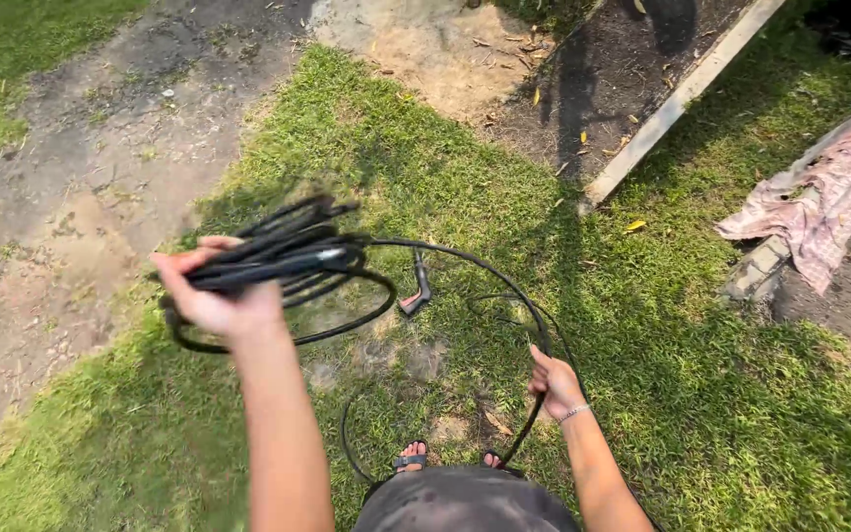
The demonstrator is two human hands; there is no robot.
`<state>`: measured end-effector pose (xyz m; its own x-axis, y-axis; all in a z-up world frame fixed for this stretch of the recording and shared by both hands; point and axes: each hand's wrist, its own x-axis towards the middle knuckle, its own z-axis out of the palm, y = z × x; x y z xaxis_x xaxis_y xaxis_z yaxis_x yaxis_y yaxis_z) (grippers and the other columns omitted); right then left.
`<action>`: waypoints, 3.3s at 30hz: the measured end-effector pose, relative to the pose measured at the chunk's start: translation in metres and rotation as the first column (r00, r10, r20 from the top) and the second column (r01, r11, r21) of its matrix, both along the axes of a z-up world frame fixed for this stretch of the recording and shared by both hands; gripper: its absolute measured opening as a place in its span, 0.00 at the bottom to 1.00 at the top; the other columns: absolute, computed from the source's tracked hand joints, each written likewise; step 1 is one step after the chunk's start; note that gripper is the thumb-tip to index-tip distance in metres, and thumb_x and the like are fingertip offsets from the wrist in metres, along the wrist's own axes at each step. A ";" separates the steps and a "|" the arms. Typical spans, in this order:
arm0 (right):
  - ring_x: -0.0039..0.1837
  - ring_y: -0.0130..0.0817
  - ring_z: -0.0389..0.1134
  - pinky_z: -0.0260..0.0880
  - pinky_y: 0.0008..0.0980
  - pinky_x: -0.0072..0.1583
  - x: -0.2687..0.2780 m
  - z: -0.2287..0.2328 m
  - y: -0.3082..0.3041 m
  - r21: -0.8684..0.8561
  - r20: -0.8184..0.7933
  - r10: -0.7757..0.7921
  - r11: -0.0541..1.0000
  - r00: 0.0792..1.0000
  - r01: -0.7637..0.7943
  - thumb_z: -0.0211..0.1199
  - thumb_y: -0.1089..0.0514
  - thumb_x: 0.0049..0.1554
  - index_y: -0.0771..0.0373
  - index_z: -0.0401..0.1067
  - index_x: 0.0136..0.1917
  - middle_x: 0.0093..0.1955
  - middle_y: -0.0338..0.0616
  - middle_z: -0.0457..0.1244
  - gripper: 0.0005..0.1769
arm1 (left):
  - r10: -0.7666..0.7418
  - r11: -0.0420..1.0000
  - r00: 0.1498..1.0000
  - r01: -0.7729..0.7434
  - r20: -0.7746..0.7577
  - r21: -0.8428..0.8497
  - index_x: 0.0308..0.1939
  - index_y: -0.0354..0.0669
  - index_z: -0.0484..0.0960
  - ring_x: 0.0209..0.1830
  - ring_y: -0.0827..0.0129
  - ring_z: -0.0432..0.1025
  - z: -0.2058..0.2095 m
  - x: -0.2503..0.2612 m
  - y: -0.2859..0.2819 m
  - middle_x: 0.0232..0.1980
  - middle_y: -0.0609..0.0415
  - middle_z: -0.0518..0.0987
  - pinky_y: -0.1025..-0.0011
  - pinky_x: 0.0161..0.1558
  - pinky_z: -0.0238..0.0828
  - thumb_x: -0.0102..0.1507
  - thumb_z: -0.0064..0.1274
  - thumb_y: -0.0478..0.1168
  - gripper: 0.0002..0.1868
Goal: Using a pressure washer to clean plants and then coiling the hoses and organizing the machine.
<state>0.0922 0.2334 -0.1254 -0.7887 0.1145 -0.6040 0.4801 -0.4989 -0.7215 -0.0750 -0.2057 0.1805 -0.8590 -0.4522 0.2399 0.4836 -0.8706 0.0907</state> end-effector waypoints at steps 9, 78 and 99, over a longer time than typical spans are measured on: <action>0.68 0.39 0.68 0.63 0.42 0.72 -0.039 0.188 -0.120 -0.554 -0.437 -0.160 0.823 0.885 -0.125 0.59 0.38 0.53 0.59 0.76 0.53 0.66 0.45 0.66 0.26 | -0.462 0.882 0.802 0.462 0.378 0.097 0.42 0.52 0.76 0.59 0.67 0.70 -0.164 0.017 0.226 0.47 0.61 0.77 0.56 0.71 0.59 0.66 0.55 0.42 0.04; 0.48 0.45 0.74 0.76 0.45 0.57 0.060 -0.007 -0.148 -0.681 0.332 0.289 0.733 0.898 0.016 0.59 0.56 0.62 0.68 0.66 0.61 0.54 0.53 0.65 0.18 | -0.758 0.458 0.620 0.727 0.201 -0.512 0.55 0.35 0.70 0.28 0.69 0.74 0.024 0.105 0.246 0.33 0.51 0.77 0.68 0.36 0.75 0.63 0.59 0.34 0.19; 0.28 0.16 0.47 0.46 0.19 0.30 0.124 0.029 0.335 -0.039 -0.201 -0.927 0.331 0.317 0.943 0.52 0.57 0.69 0.59 0.64 0.56 0.39 0.36 0.65 0.05 | -0.834 0.216 0.522 0.607 0.178 -0.764 0.50 0.35 0.69 0.23 0.68 0.72 0.067 0.071 0.065 0.28 0.53 0.75 0.68 0.27 0.72 0.58 0.61 0.34 0.20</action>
